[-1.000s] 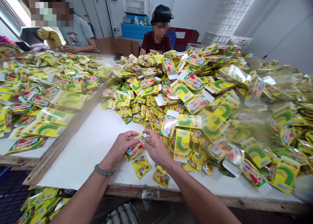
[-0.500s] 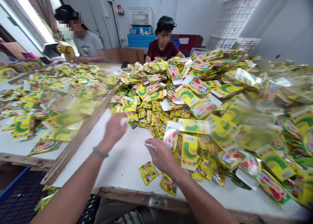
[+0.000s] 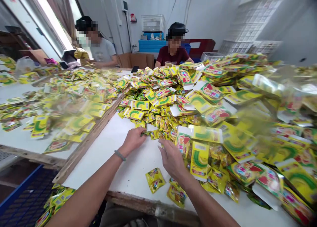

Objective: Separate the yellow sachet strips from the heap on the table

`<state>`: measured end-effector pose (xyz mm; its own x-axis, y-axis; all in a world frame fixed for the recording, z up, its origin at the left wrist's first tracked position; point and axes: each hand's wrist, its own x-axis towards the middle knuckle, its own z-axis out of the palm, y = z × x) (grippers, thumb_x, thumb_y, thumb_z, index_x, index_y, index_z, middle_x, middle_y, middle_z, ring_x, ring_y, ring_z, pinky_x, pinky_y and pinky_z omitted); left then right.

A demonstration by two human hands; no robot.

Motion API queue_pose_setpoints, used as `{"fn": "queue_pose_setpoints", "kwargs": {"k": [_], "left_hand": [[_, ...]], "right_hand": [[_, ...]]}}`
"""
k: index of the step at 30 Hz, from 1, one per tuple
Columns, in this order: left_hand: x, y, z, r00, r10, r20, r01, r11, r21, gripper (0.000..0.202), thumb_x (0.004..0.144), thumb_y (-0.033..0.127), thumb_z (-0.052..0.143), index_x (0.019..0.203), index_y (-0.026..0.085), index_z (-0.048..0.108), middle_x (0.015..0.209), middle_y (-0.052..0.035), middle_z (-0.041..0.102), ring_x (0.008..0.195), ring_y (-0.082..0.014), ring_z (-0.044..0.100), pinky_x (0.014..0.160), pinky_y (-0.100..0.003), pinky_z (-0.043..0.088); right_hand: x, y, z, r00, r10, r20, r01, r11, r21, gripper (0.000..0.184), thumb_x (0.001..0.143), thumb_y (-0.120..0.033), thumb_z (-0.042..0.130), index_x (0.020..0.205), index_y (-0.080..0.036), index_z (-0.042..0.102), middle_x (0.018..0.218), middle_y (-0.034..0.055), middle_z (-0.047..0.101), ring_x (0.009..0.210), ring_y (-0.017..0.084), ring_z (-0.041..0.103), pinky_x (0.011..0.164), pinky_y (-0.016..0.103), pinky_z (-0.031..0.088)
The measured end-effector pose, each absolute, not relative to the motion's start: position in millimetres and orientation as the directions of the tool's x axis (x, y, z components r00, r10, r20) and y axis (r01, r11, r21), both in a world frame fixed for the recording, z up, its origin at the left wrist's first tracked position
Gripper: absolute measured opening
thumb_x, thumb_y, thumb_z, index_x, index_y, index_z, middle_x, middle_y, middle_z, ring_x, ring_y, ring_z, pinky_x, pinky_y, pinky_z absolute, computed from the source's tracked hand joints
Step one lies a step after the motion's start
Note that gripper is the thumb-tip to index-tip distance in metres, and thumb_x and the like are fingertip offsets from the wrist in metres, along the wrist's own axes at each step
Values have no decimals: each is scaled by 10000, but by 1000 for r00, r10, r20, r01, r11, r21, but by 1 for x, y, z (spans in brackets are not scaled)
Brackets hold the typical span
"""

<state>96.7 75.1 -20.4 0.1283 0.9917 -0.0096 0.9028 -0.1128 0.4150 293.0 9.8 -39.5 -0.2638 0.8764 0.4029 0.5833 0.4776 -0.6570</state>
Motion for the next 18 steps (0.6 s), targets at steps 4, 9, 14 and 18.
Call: {"fn": "queue_pose_setpoints", "kwargs": {"k": [4, 9, 14, 18], "left_hand": [[98, 42, -15, 170, 970, -171, 459, 76, 885, 278, 722, 170, 592, 978, 175, 702, 923, -57, 764, 837, -216, 704, 742, -302, 528], [109, 19, -12, 190, 934, -303, -135, 331, 934, 320, 646, 260, 771, 941, 156, 702, 888, -62, 768, 806, -193, 695, 731, -290, 523], [121, 15, -14, 195, 927, -320, -117, 346, 931, 388, 574, 350, 862, 839, 153, 657, 745, -37, 734, 675, -160, 660, 634, -262, 495], [118, 27, -14, 215, 915, -341, 65, 335, 940, 362, 625, 438, 787, 798, 160, 633, 746, -46, 712, 677, -183, 660, 663, -299, 501]], "right_hand": [[290, 12, -35, -280, 898, 339, 527, 439, -727, 418, 896, -162, 529, 1313, -192, 520, 1275, 133, 603, 1167, 254, 571, 976, 397, 479], [289, 14, -34, -145, 981, 130, 382, 176, -907, 310, 835, -214, 618, 1144, -189, 611, 778, 21, 640, 677, 169, 593, 634, 282, 487], [295, 14, -30, -170, 985, 17, 318, 71, -945, 247, 806, -283, 635, 1041, -208, 621, 576, -59, 487, 531, 123, 442, 494, 217, 334], [302, 14, -25, -93, 996, 13, 388, 48, -920, 220, 787, -290, 637, 989, -206, 616, 521, -84, 388, 493, 111, 352, 496, 221, 274]]}}
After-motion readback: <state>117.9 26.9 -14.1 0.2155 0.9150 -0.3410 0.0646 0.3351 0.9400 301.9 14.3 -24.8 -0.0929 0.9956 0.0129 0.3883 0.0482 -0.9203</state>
